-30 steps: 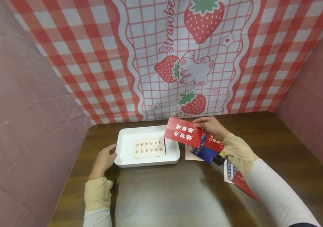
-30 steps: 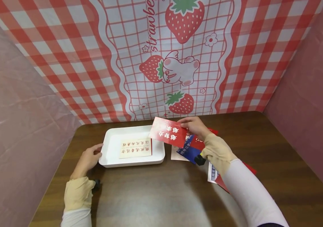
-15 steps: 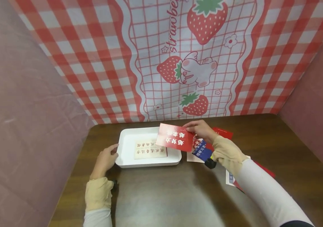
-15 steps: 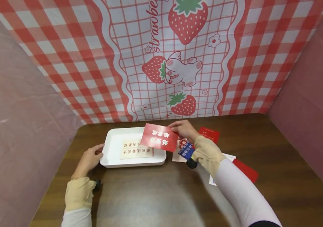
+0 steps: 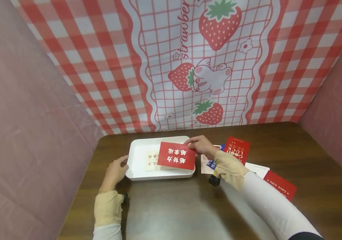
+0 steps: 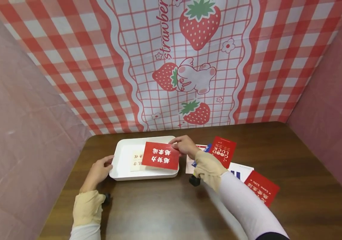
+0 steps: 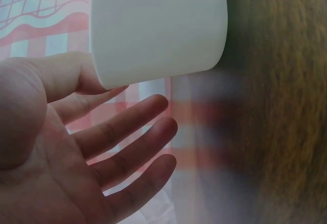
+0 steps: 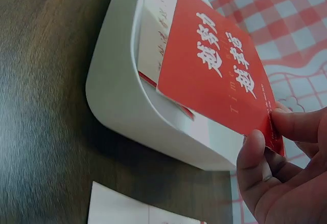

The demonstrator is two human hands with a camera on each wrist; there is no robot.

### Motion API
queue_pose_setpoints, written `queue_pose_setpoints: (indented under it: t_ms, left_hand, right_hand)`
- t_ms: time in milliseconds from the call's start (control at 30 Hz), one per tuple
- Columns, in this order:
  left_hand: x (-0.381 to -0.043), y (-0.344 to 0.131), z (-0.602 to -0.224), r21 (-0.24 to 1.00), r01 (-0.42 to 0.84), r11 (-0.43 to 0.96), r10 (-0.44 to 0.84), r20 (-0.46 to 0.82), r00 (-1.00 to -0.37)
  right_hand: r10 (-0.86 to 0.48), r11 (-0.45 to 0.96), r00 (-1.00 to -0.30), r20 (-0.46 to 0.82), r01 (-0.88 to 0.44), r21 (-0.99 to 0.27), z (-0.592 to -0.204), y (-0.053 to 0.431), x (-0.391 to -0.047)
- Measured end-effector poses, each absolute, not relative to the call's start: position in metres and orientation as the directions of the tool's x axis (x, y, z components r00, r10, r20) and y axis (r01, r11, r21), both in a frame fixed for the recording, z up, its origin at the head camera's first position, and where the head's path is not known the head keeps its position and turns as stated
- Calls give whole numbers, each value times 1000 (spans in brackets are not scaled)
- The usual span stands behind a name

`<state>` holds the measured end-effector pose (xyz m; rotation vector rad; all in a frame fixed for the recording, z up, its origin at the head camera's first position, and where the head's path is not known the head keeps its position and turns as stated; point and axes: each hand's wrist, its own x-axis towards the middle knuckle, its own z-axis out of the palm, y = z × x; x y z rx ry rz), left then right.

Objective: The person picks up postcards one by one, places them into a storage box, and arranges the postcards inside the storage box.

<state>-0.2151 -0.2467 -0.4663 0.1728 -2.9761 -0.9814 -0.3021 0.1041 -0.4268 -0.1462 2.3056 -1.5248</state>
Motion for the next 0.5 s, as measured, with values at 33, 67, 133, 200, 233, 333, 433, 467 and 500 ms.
queue_pose_setpoints:
  t_ms: [33,67,133,200,233,333,433,467,500]
  left_hand:
    - [-214,-246,-467,595,-105,797,-107,-32,-994]
    - [-213,-246,-468,595,-105,797,-108,-31,-994]
    - [-213,-246,-469,595,-108,796,-111,-31,-993]
    - [-213,-246,-469,596,-115,795,-116,-38,-993]
    - [-213,-246,-469,598,-119,793,-118,-41,-992]
    - [-214,-246,-469,605,-128,786,-125,-47,-991]
    - [-215,-246,-469,614,-130,779,-129,-47,-991]
    - [-216,-246,-469,614,-130,778,-129,-46,-991]
    - [-216,-246,-468,615,-129,778,-130,-43,-991]
  right_hand:
    - [-283,411,-927,-246,114,-904,-429,101,-301]
    - [-285,414,-928,-240,107,-904,-431,98,-300]
    - [-284,418,-930,-232,98,-903,-435,93,-298]
    - [-281,422,-931,-234,99,-901,-437,88,-297]
    - [-283,422,-930,-234,98,-901,-438,86,-297]
    - [-295,431,-927,-231,86,-898,-441,82,-297]
    - [-300,441,-926,-230,79,-894,-442,79,-298]
    - [-305,448,-924,-230,74,-891,-443,78,-298]
    - [-310,452,-923,-228,68,-889,-444,77,-298]
